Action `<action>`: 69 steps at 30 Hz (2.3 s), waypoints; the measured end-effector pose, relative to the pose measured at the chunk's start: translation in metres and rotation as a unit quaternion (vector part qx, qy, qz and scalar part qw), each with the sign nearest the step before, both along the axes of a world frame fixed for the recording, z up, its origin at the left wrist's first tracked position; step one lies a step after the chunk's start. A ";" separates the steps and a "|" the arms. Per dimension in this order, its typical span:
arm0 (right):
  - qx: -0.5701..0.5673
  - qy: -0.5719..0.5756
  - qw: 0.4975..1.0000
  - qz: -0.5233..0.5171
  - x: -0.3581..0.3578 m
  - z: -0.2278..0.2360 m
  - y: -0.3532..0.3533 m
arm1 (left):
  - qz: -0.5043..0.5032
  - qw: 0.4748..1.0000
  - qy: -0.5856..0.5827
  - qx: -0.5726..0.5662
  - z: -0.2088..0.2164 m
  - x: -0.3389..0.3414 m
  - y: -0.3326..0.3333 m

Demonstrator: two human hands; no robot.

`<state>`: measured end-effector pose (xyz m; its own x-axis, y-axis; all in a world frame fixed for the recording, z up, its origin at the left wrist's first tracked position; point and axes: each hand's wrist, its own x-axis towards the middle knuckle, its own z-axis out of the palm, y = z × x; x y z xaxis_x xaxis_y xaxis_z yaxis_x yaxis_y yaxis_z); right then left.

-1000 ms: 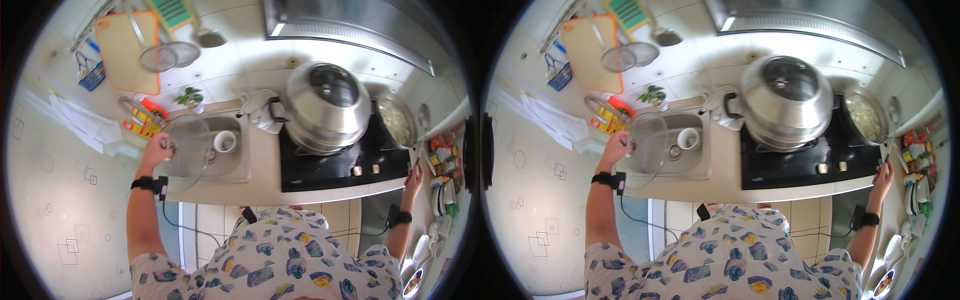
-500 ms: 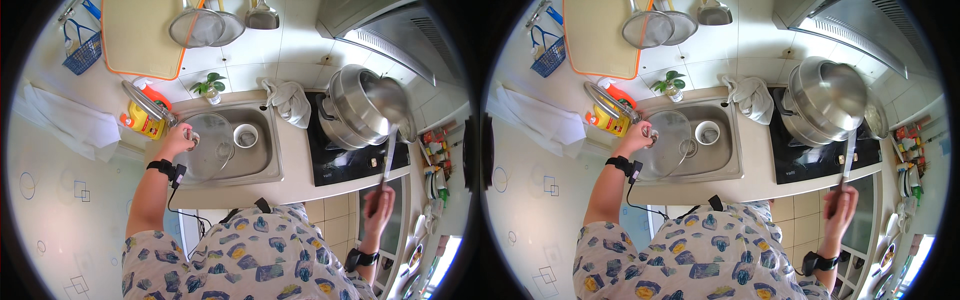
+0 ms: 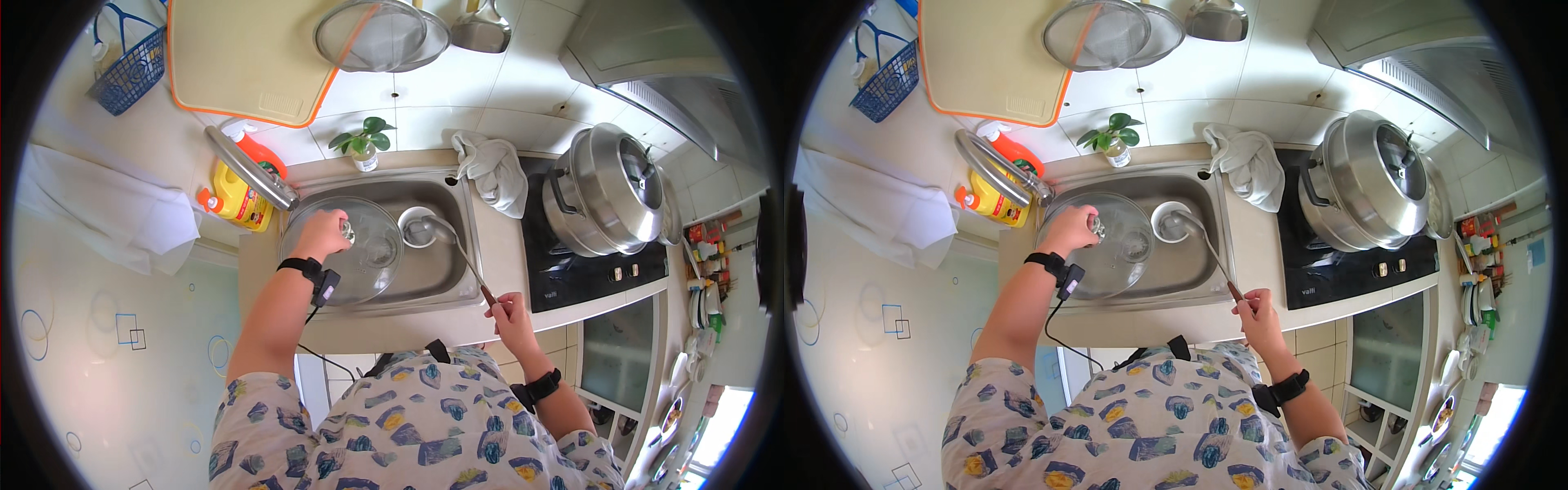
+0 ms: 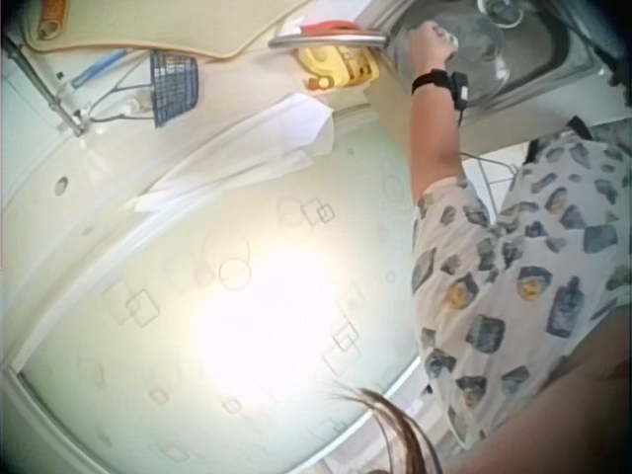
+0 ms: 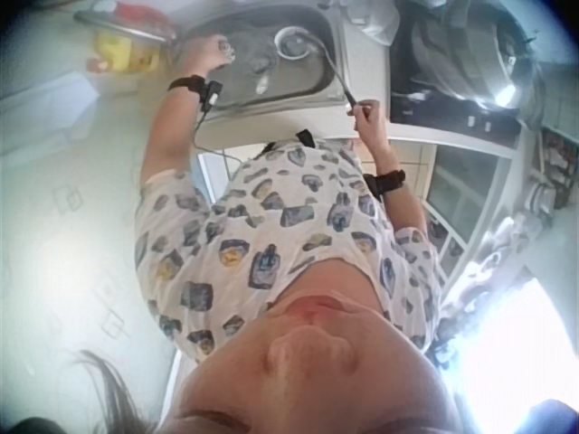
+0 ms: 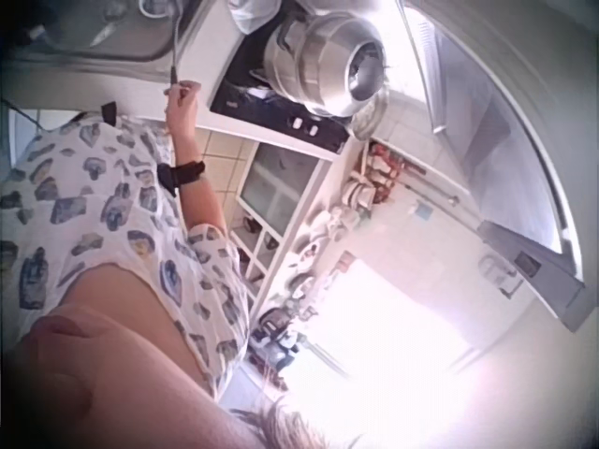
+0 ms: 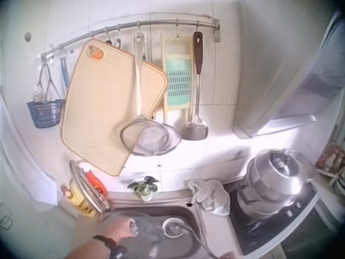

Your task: Boiling dumplings in a pan on the stove and transferring them to a takeaway container.

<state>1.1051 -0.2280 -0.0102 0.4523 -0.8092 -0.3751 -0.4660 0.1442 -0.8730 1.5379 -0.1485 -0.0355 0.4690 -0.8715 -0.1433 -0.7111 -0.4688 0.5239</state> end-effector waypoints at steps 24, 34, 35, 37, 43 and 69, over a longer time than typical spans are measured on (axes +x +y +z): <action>-0.077 0.114 0.971 0.194 0.019 -0.028 -0.019 | 0.032 0.992 0.098 0.077 -0.074 0.016 -0.009; -0.190 0.127 0.932 0.280 0.047 -0.047 -0.027 | 0.042 0.998 -0.016 0.034 -0.063 0.007 -0.002; -0.195 0.123 0.933 0.277 0.041 -0.045 -0.028 | 0.036 0.998 -0.049 0.009 -0.061 0.007 -0.003; -0.215 0.151 0.929 0.261 0.024 -0.041 -0.033 | -0.014 0.994 -0.103 -0.032 -0.009 -0.005 -0.023; -0.222 0.120 0.964 0.079 -0.051 -0.020 -0.035 | -0.055 0.901 -0.070 -0.424 0.216 -0.042 -0.055; -0.067 0.146 0.975 -0.153 -0.223 -0.043 0.104 | -0.035 0.800 -0.071 -0.595 0.416 -0.095 -0.081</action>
